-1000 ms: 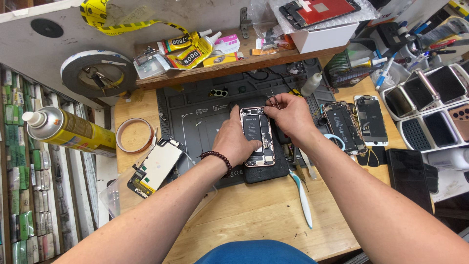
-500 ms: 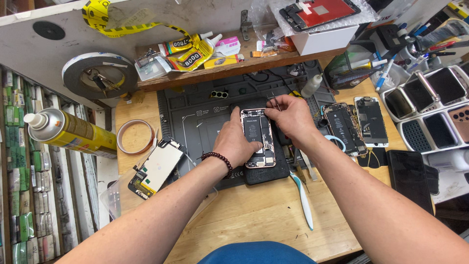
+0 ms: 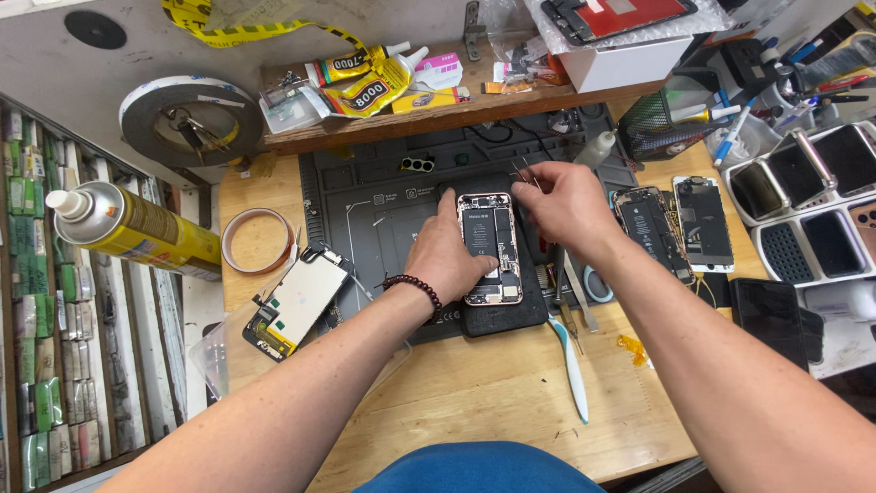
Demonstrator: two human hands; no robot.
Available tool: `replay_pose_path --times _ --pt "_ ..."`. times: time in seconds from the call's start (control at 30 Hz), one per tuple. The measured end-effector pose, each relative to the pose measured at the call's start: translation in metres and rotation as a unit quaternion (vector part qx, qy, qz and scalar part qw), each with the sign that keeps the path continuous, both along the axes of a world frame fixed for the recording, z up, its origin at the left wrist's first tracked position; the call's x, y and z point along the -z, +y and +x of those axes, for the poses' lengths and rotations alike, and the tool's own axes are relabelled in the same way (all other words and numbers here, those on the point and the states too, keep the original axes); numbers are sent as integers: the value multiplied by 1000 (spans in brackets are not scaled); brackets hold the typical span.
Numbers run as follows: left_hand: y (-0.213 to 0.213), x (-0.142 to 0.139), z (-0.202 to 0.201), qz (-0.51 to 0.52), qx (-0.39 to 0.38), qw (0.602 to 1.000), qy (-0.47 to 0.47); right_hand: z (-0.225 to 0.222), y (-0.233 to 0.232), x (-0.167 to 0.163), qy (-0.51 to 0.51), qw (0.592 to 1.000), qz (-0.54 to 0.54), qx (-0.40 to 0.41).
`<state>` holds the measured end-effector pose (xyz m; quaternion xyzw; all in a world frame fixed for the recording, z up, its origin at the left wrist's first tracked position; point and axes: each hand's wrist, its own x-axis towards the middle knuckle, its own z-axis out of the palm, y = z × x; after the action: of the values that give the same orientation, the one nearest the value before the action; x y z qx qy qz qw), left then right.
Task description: The person uses a screwdriver and tweezers to remove screws and small components from a disassembled smartphone on a repair mat. They carefully lift and set aside parts while working on the internal assembly.
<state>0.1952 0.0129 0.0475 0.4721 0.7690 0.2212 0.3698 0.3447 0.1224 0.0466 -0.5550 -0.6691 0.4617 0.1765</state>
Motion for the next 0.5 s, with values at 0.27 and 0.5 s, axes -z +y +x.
replay_pose_path --times 0.27,0.5 --pt "-14 3 6 75 -26 997 2 9 0 -12 9 998 48 -39" --pt "-24 -5 12 83 -16 996 8 17 -7 12 78 997 -1 8"
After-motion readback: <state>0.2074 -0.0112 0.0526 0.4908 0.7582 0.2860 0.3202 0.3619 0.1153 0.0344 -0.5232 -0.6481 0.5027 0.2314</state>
